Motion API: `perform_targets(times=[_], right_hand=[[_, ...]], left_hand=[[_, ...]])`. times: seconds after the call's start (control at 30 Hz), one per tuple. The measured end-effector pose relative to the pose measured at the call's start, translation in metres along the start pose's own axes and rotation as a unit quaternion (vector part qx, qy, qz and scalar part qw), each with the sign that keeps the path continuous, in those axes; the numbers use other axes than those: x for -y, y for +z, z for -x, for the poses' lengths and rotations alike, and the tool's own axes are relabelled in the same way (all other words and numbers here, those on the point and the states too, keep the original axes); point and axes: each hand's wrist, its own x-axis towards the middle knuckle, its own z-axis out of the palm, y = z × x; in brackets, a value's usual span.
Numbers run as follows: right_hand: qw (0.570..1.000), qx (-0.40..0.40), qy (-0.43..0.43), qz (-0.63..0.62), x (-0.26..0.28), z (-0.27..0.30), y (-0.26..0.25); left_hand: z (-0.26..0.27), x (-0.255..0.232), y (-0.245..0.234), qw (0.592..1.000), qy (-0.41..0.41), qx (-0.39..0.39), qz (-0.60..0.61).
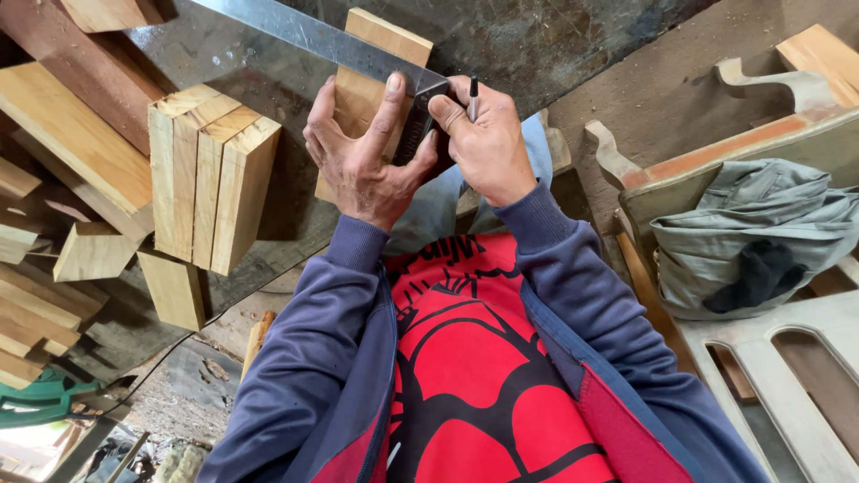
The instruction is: The person uses a metal ruler and a pen to measure and mark lines on small rectangular wooden blocks. They repeatedly position the ruler on different sides of the wood, draw lines, and then move the marked pieces aside to pick up new ones from a pile.
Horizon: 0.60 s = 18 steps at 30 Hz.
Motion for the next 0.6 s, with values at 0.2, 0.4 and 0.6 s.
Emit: perform_targets(times=[0.2,0.4,0.6], right_hand=[[1.0,0.003,0.003,0.003,0.0021,0.0003,0.0006],[1.0,0.005,0.017,0.026,0.0083,0.0023,0.0002],[0.999,0.01,-0.002,0.04,0.011,0.0022,-0.0002]], left_hand=[[-0.0002,0.0011,0.0011,1.0,0.013,-0.001,-0.006],[-0.0002,0.0012,0.0045,1.0,0.02,-0.012,-0.017],[0.0012,0.0018,0.0049,1.0,0.013,-0.004,-0.013]])
